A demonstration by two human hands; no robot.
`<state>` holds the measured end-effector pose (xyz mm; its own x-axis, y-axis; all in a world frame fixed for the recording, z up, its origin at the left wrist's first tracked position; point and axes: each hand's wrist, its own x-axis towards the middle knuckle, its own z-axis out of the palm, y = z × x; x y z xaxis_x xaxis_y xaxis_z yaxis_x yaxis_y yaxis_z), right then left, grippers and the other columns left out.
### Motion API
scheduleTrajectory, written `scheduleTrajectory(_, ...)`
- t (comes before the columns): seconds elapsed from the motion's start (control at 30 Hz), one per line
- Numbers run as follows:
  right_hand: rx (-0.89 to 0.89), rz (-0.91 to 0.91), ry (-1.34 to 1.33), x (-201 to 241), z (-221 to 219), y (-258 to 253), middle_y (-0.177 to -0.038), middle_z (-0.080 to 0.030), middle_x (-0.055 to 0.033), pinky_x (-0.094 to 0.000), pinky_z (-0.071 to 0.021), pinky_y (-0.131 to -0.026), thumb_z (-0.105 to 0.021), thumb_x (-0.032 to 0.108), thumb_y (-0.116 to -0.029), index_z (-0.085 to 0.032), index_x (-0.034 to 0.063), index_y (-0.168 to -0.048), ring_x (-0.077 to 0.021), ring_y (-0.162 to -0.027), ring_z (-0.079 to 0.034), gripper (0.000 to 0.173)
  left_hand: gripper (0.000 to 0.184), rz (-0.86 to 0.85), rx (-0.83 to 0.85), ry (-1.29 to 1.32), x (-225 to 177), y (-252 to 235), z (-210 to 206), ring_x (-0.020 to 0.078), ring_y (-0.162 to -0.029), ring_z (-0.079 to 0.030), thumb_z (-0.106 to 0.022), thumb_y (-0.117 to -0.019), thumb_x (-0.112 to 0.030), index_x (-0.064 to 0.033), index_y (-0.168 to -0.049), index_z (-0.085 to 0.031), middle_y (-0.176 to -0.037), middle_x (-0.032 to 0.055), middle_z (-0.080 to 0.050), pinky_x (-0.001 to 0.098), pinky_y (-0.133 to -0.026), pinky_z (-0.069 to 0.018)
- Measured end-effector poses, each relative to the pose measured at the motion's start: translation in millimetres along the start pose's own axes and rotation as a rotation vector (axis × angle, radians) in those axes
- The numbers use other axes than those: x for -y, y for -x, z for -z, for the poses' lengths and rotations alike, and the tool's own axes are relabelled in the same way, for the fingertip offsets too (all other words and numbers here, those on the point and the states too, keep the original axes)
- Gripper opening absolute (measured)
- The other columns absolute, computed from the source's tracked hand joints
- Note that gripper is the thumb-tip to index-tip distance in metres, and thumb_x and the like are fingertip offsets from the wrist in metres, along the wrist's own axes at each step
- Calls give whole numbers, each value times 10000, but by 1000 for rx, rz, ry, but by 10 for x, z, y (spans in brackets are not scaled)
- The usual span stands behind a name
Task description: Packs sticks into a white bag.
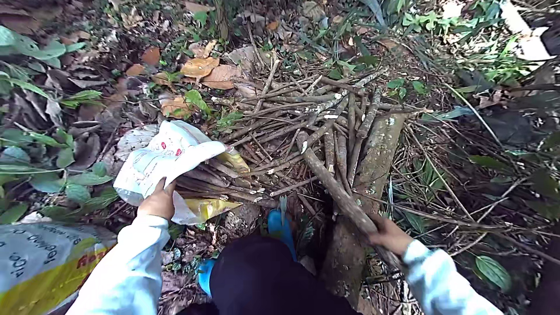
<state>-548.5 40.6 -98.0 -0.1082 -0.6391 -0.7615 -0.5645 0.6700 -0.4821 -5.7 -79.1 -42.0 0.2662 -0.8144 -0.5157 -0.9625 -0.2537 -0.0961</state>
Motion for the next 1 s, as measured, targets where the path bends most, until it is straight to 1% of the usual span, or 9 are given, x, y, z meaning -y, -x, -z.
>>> scheduleTrajectory(0.1,30,80,9,-642,147,508,-1014,-728,-151,-511,-605,-786,-841,203,-564,-653,39,-1259,-277,-881,-722,739,773,-18,14,6,62,27,-11,585,-1262,-558,-687,-884,76,-85,-1586,-406,-1678,237,-269,754,-958,-474)
scheduleTrajectory(0.13,57,107,32,-753,218,674,-980,-733,-137,-499,-605,-774,-841,225,-555,-669,32,-1235,-258,-855,-723,727,769,-19,9,10,93,23,-29,584,-1256,-562,-696,-877,80,-83,-1576,-421,-1678,232,-274,757,-949,-478)
scheduleTrajectory(0.23,191,168,90,-789,415,1114,-1019,-726,-204,-525,-576,-865,-823,75,-684,-640,-65,-1264,-287,-908,-714,624,762,-25,-36,28,192,12,-99,581,-1199,-599,-721,-841,103,-83,-1539,-476,-1664,217,-316,761,-905,-498)
scheduleTrajectory(0.4,340,328,103,-721,498,1281,-1045,-733,-142,-393,-584,-897,-789,117,-674,-611,-108,-1269,-151,-927,-715,661,785,-56,-58,-4,230,79,-200,555,-1127,-645,-689,-836,147,-75,-1550,-449,-1661,199,-334,737,-875,-523)
scheduleTrajectory(0.53,412,427,176,-432,541,1122,-1099,-742,-134,-365,-571,-941,-801,69,-661,-634,-66,-1299,-137,-985,-711,674,763,-63,-36,-40,195,182,-174,557,-1136,-641,-647,-858,162,-66,-1557,-442,-1659,204,-336,718,-884,-529)
scheduleTrajectory(0.63,443,514,227,-251,522,796,-1082,-763,-50,-354,-611,-879,-845,193,-638,-675,57,-1314,-109,-951,-729,711,777,-72,2,-60,223,192,-155,545,-1179,-629,-632,-869,159,-63,-1578,-404,-1675,197,-307,694,-921,-528)
scheduleTrajectory(0.77,474,501,481,782,218,428,-1144,-719,-200,-532,-552,-947,-819,-34,-706,-646,21,-1340,-319,-1032,-704,660,789,-126,-32,-40,165,186,-190,523,-1113,-664,-671,-826,174,-41,-1548,-437,-1648,206,-357,684,-871,-547)
scheduleTrajectory(0.83,494,569,613,1344,-84,105,-1195,-690,-252,-568,-518,-991,-816,-78,-742,-625,-13,-1352,-383,-1094,-676,643,794,-138,-4,-53,112,214,-148,516,-1162,-646,-674,-829,167,-45,-1554,-430,-1647,206,-359,679,-903,-535)
scheduleTrajectory(1.0,486,755,691,2500,-1636,-799,-1184,-694,-253,-621,-492,-1002,-823,58,-834,-676,-20,-1258,-404,-1131,-659,456,816,-182,3,-49,55,185,-98,537,-1183,-626,-696,-813,156,-56,-1554,-429,-1607,226,-414,713,-904,-518)
